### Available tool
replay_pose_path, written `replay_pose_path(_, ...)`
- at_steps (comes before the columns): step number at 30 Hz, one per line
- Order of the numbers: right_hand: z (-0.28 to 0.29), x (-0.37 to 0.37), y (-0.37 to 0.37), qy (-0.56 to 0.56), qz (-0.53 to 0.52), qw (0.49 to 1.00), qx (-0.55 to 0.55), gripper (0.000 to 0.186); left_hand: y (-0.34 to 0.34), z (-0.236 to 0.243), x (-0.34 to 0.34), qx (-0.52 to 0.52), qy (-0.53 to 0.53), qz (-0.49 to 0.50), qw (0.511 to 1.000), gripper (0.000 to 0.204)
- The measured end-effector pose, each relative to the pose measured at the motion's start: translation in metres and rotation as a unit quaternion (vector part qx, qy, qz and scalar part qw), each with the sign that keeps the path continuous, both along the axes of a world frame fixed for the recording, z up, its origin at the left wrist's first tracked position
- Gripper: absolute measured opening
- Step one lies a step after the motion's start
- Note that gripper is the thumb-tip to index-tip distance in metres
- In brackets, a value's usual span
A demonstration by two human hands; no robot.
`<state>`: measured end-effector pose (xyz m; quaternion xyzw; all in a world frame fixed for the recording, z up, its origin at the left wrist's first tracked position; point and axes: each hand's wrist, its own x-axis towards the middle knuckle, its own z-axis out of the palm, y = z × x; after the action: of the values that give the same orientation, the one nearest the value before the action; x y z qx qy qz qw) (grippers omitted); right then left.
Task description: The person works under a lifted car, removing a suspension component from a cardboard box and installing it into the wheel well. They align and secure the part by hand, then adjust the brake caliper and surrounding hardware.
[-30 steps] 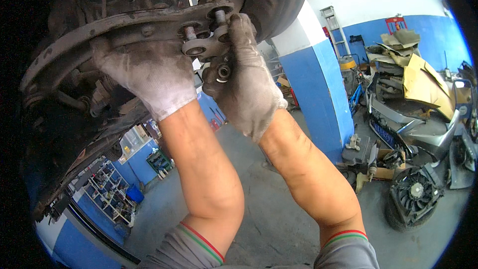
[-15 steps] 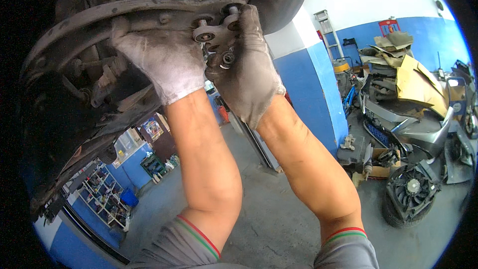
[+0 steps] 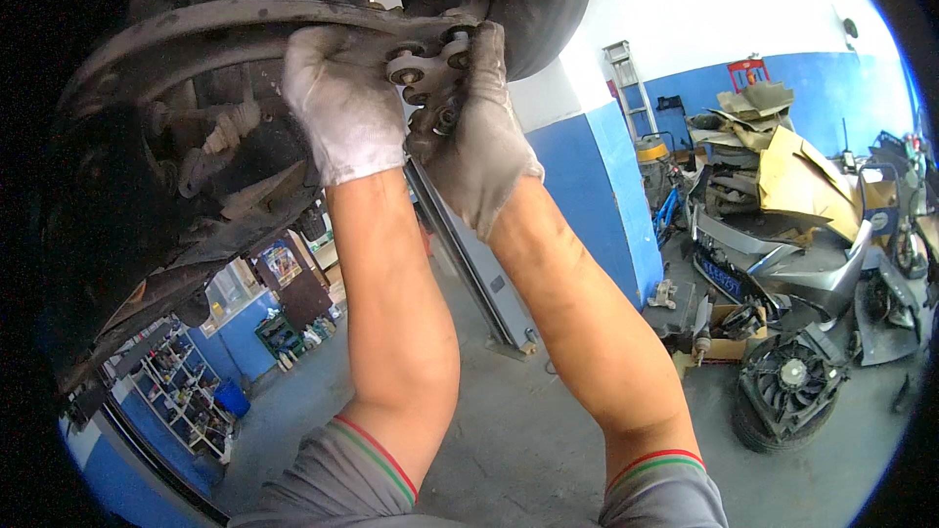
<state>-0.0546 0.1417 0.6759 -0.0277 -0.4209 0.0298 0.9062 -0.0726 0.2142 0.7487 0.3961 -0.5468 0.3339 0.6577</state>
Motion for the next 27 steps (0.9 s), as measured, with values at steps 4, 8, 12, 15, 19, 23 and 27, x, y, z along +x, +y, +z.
replay_pose_path(4,-0.007,-0.004,0.007,0.022,-0.083,0.996,-0.026,0.064,0.003,-0.008,-0.001,0.0,0.022,-0.024,0.999,0.027)
replay_pose_path(8,-0.008,-0.009,0.005,-0.045,-0.027,0.998,-0.026,0.066,0.003,-0.015,-0.007,-0.031,0.025,0.072,0.997,0.025)
replay_pose_path(12,-0.004,-0.007,-0.01,-0.118,0.006,0.993,0.027,0.061,0.0,-0.011,-0.01,-0.017,0.009,0.017,1.0,0.026)
replay_pose_path(15,-0.018,-0.001,-0.015,0.0,0.084,0.996,0.005,0.04,-0.001,-0.01,-0.009,-0.027,0.047,0.018,0.998,0.028)
replay_pose_path(19,-0.05,0.005,-0.008,0.115,-0.214,0.95,-0.198,0.037,-0.001,-0.012,-0.01,-0.033,0.024,0.056,0.998,0.026)
replay_pose_path(23,-0.067,0.002,0.003,-0.009,-0.696,0.678,-0.237,0.028,0.001,-0.015,-0.012,-0.007,0.033,-0.001,0.999,0.023)
replay_pose_path(27,-0.06,-0.002,0.0,-0.044,-0.786,0.572,-0.232,0.029,0.007,-0.012,-0.005,0.002,0.023,0.024,0.999,0.024)
